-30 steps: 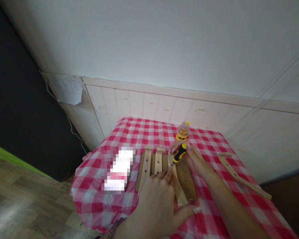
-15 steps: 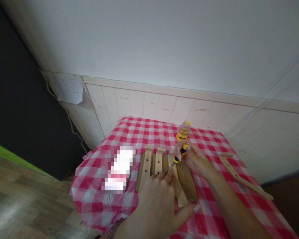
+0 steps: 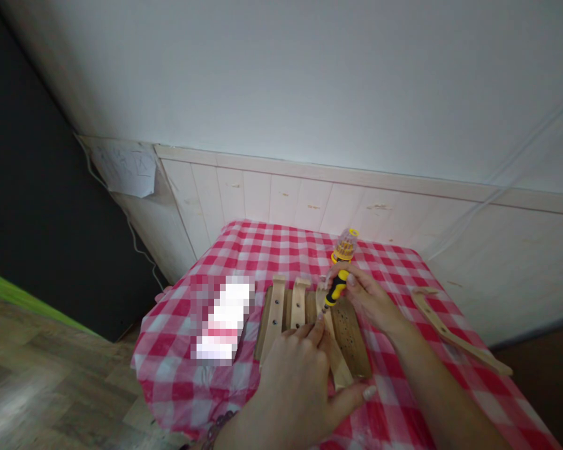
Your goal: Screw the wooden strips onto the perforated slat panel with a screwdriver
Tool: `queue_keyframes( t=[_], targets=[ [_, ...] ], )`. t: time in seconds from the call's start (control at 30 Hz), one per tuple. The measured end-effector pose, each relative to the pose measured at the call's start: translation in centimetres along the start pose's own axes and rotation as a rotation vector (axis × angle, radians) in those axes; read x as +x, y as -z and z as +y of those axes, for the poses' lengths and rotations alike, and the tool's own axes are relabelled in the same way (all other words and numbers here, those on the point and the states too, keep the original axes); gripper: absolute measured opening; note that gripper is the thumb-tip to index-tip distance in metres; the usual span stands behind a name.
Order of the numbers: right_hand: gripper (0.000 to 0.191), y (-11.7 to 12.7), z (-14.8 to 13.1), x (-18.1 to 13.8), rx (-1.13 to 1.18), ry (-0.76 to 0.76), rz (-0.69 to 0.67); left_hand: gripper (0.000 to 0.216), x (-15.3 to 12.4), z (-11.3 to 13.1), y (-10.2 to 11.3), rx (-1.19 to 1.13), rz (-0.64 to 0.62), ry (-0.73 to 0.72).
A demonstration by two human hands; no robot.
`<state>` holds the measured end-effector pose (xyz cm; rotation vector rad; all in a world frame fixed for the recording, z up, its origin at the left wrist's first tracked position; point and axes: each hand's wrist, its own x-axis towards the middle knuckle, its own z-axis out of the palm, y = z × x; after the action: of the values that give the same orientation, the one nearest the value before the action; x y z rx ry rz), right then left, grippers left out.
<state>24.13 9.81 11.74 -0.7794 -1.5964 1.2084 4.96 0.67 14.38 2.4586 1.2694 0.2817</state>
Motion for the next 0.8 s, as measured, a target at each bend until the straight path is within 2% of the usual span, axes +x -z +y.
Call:
queue_keyframes(
  t=[0.17,0.47,0.8],
  targets=[
    [0.05,-0.2,-0.7,0.1,-0.146,0.071,-0.002,0.075,0.0,0.1,0.0,-0.011,-0.011,-0.005],
    [0.05,-0.5,-0.8,0.1,-0.131,0.056,0.03,0.084,0.2,-0.2,-0.7,0.013,0.027,-0.019],
    [0.051,-0.4,-0.4,0.0,-0.136,0.061,0.029,0.071,0.0,-0.4,-1.4,0.046,0.142,-0.066]
  ],
)
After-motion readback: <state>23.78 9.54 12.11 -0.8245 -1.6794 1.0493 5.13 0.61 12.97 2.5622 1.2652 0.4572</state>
